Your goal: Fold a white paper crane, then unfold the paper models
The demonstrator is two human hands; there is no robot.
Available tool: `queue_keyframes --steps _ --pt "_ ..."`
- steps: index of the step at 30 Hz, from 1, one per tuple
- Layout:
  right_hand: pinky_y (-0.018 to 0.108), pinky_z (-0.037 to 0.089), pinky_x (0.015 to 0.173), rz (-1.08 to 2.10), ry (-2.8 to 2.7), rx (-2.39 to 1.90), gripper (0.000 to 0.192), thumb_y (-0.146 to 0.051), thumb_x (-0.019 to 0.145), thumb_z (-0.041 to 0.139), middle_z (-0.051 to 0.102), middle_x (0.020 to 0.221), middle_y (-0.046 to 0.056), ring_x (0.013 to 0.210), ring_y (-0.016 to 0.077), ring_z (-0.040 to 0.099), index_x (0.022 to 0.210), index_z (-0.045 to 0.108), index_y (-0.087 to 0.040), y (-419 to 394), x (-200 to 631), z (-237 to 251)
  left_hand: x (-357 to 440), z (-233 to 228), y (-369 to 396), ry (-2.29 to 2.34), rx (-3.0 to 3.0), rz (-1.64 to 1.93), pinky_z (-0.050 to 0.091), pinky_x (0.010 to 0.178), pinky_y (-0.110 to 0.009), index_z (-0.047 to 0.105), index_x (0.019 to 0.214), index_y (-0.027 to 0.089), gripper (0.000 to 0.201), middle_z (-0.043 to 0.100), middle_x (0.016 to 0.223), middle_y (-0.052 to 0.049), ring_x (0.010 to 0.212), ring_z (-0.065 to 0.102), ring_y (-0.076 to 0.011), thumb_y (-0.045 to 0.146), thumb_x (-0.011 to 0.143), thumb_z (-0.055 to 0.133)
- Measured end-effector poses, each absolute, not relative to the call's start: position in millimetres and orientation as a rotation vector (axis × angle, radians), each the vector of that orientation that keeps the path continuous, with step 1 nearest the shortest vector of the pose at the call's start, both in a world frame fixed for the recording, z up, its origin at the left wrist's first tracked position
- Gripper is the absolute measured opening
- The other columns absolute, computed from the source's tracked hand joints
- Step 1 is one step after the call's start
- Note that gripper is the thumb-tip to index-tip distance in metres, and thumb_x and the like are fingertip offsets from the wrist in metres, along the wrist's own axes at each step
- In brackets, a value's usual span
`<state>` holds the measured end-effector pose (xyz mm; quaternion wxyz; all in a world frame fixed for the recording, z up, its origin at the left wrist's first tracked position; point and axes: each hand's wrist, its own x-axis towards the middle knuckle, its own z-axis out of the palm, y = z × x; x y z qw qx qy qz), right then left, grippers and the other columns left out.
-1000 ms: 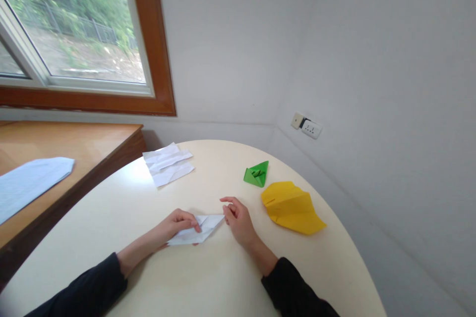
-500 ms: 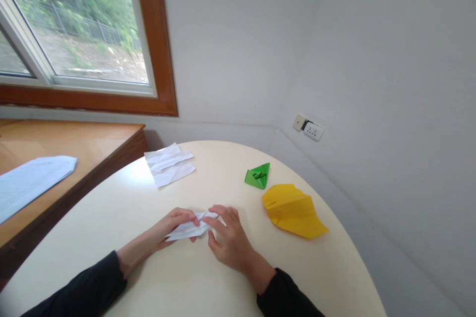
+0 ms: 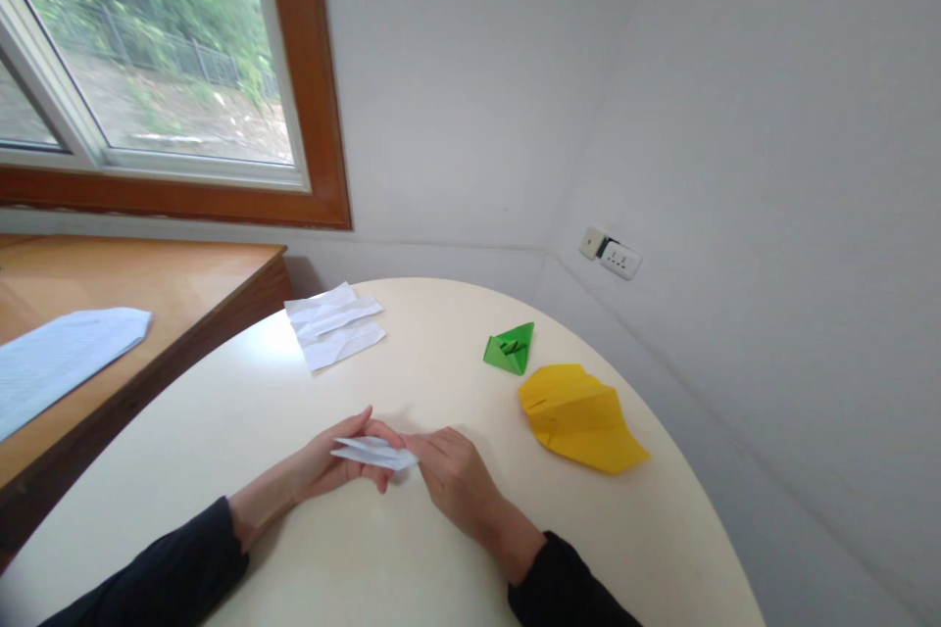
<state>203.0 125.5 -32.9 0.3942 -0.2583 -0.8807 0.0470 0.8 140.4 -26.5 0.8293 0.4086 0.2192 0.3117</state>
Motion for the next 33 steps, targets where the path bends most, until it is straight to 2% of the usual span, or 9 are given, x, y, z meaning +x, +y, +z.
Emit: queue_keyframes --steps 8,10,13,15,17,19,21,26,33 --pt "0.027 0.051 0.067 0.544 -2.044 -0.881 0.025 -0.022 0.089 0.042 0.07 0.079 0.006 0.07 0.0166 0.065 0.101 0.064 -0.02 125.7 202.0 -35.8 1.6 -32.5 146.7 0.401 0.802 0.656 0.045 0.06 -0.032 0.063 0.102 0.006 0.065 0.067 0.07 -0.012 0.06 0.063 -0.0203 0.063 0.081 0.041" --pt "0.026 0.05 0.063 0.674 -1.945 -0.964 0.026 -0.029 0.089 0.044 0.069 0.074 0.005 0.065 0.0165 0.063 0.095 0.067 -0.018 126.5 201.0 -34.4 2.7 -31.8 147.0 0.431 0.802 0.678 0.041 0.054 -0.029 0.063 0.097 0.007 0.064 0.064 0.062 -0.008 0.051 0.059 -0.0171 0.064 0.08 0.041" --pt "0.025 0.047 0.055 0.903 -1.78 -1.074 0.033 -0.042 0.086 0.048 0.067 0.065 0.004 0.058 0.0156 0.059 0.079 0.068 -0.016 127.3 197.8 -33.5 5.4 -30.0 146.1 0.471 0.78 0.773 0.034 0.048 -0.024 0.062 0.078 0.01 0.052 0.055 0.052 -0.001 0.041 0.05 -0.0107 0.06 0.08 0.047" --pt "0.025 0.046 0.054 1.061 -1.706 -1.076 0.038 -0.049 0.083 0.051 0.066 0.064 0.004 0.057 0.0154 0.058 0.076 0.068 -0.015 127.3 195.1 -34.0 6.8 -28.8 144.8 0.489 0.792 0.873 0.034 0.05 -0.023 0.062 0.073 0.011 0.045 0.055 0.055 -0.001 0.046 0.049 -0.0093 0.055 0.078 0.055" --pt "0.026 0.047 0.056 1.193 -1.675 -1.055 0.041 -0.053 0.079 0.054 0.066 0.064 0.004 0.057 0.0156 0.058 0.08 0.069 -0.015 127.3 192.8 -34.7 7.2 -28.1 143.3 0.514 0.87 0.954 0.038 0.059 -0.024 0.064 0.085 0.01 0.042 0.061 0.068 -0.004 0.061 0.054 -0.0121 0.051 0.073 0.065" --pt "0.027 0.047 0.057 1.269 -1.683 -1.049 0.042 -0.055 0.078 0.055 0.066 0.063 0.003 0.057 0.0153 0.058 0.079 0.069 -0.014 127.5 191.6 -35.1 6.5 -27.6 141.8 0.556 0.973 0.98 0.04 0.071 -0.027 0.062 0.101 0.011 0.051 0.065 0.085 -0.007 0.078 0.057 -0.0172 0.047 0.065 0.074" --pt "0.027 0.047 0.056 1.3 -1.704 -1.051 0.041 -0.054 0.077 0.056 0.065 0.062 0.003 0.056 0.0145 0.057 0.078 0.068 -0.014 128.1 191.4 -34.9 5.9 -26.8 140.9 0.598 1.049 0.963 0.039 0.078 -0.031 0.061 0.105 0.012 0.055 0.066 0.09 -0.008 0.084 0.058 -0.0199 0.043 0.062 0.077" --pt "0.027 0.048 0.055 1.343 -1.726 -1.04 0.039 -0.051 0.077 0.058 0.064 0.062 0.002 0.055 0.0137 0.057 0.08 0.068 -0.014 129.3 192.3 -33.6 7.5 -23.2 140.7 0.632 1.167 0.862 0.041 0.073 -0.03 0.068 0.083 0.009 0.034 0.068 0.077 -0.008 0.074 0.059 -0.0193 0.042 0.073 0.067" --pt "0.028 0.051 0.059 1.403 -1.662 -1.041 0.033 -0.045 0.074 0.062 0.064 0.069 0.001 0.058 0.0133 0.06 0.084 0.068 -0.014 129.0 191.2 -33.1 9.1 -24.1 141.2 0.705 1.09 0.913 0.042 0.066 -0.027 0.068 0.073 0.01 0.029 0.068 0.07 -0.007 0.067 0.059 -0.0171 0.038 0.067 0.072"
